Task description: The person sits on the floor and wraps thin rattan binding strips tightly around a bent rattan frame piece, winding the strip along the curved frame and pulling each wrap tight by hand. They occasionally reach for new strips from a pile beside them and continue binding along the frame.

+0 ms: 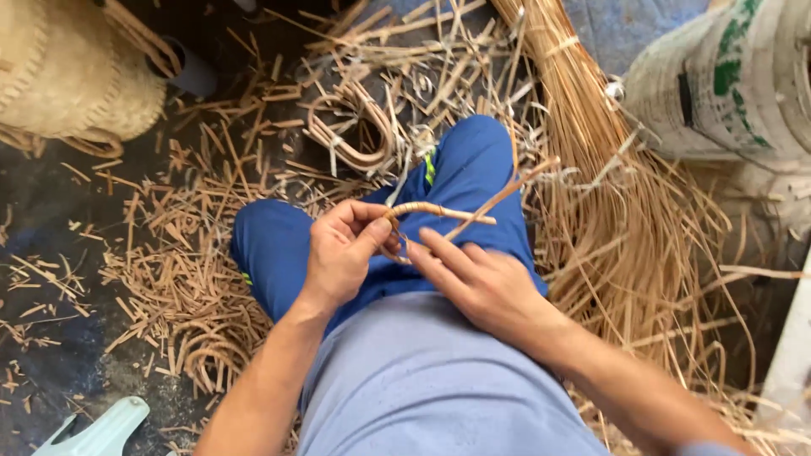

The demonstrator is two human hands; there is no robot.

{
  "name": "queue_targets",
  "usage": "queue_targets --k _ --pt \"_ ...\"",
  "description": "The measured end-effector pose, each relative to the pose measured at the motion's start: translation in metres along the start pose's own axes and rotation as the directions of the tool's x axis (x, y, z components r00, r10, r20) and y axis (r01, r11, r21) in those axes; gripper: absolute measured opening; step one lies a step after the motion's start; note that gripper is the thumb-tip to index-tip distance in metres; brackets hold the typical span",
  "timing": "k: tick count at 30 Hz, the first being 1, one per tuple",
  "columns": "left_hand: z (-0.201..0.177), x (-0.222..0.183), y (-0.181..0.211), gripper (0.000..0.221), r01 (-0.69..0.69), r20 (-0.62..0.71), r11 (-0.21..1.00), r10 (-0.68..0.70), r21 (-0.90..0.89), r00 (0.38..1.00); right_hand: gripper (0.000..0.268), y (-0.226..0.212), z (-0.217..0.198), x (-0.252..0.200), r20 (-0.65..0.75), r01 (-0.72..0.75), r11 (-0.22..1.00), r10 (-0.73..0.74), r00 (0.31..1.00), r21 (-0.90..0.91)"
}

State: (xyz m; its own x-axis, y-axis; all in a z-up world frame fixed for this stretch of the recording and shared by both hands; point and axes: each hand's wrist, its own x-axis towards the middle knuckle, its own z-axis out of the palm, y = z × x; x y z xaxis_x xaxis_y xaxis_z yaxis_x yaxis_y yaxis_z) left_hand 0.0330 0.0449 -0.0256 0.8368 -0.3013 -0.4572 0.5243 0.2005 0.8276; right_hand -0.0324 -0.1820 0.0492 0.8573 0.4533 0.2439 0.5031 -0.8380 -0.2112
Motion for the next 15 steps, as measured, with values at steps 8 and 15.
queue_targets --k 8,15 --pt "-0.013 0.0 -0.003 0.014 0.05 -0.075 0.999 -0.049 0.006 0.996 0.012 0.039 -0.004 -0.031 0.104 -0.178 0.947 0.155 0.982 0.266" --pt "-0.015 0.003 0.001 0.015 0.081 -0.057 0.99 -0.088 -0.118 0.994 0.012 0.114 -0.048 -0.06 -0.081 -0.154 0.213 0.797 0.598 0.965"
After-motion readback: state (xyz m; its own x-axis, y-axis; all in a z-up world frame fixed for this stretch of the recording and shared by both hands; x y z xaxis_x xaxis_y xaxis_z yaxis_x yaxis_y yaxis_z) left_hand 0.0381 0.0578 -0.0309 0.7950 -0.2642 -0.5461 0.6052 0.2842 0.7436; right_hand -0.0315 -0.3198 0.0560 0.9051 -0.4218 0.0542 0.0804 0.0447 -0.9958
